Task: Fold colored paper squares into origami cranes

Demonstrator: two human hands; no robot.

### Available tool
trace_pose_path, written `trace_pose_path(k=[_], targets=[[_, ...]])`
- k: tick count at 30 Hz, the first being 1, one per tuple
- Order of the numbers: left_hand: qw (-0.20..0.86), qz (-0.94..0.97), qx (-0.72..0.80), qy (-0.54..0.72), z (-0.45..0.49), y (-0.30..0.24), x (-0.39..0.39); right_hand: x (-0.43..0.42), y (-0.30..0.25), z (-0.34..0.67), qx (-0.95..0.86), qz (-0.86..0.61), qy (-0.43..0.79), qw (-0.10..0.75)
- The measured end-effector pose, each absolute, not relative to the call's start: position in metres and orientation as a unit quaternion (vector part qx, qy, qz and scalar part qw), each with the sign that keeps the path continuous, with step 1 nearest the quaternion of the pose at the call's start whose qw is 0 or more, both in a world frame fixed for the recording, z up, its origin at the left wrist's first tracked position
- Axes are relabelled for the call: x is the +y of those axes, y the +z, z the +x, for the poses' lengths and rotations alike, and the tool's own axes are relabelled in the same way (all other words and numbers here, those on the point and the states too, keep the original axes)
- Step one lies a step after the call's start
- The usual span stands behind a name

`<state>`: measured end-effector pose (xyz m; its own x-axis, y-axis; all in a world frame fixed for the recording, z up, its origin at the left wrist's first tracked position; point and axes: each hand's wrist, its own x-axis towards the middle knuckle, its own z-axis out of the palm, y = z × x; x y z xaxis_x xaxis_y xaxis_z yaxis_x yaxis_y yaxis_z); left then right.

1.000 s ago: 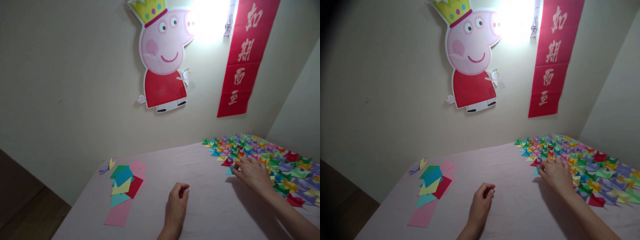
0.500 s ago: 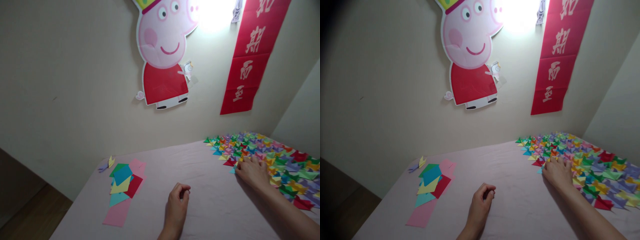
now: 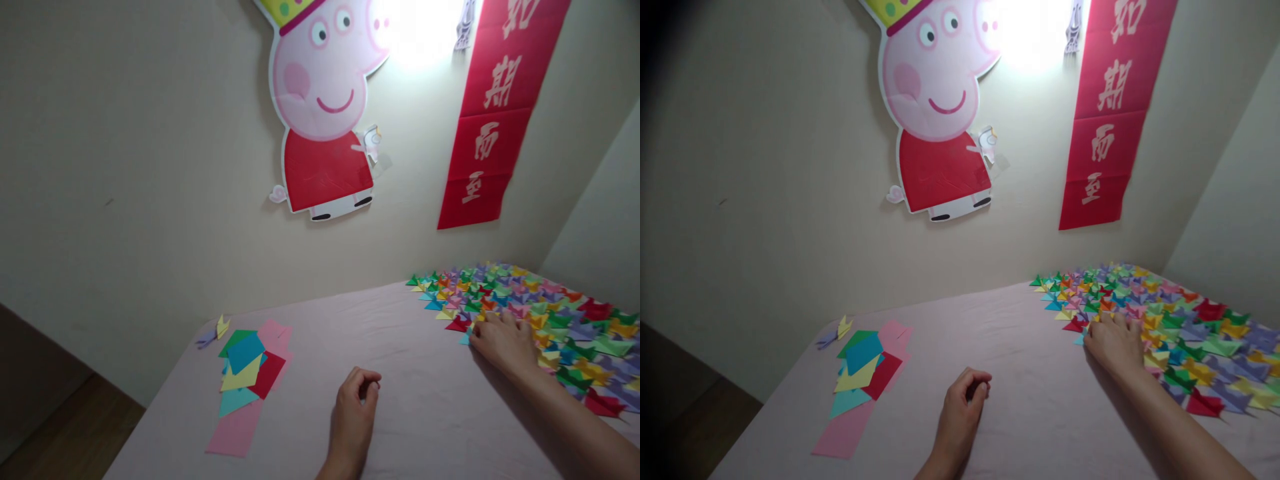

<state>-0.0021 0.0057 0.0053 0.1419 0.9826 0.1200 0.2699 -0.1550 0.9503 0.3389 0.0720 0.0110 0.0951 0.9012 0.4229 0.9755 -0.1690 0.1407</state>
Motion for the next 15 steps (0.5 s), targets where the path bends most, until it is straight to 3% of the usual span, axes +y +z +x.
trace_pose_path(k=[9, 15], targets=[[0.418, 0.63, 0.498, 0.425, -0.001, 0.006, 0.004, 0.064, 0.026, 0.336, -0.618, -0.746, -0.211, 0.13], [0.41, 0.638, 0.49, 0.43, -0.001, 0.005, 0.005, 0.034, 0.038, 0.262, -0.677, -0.655, -0.169, 0.29]])
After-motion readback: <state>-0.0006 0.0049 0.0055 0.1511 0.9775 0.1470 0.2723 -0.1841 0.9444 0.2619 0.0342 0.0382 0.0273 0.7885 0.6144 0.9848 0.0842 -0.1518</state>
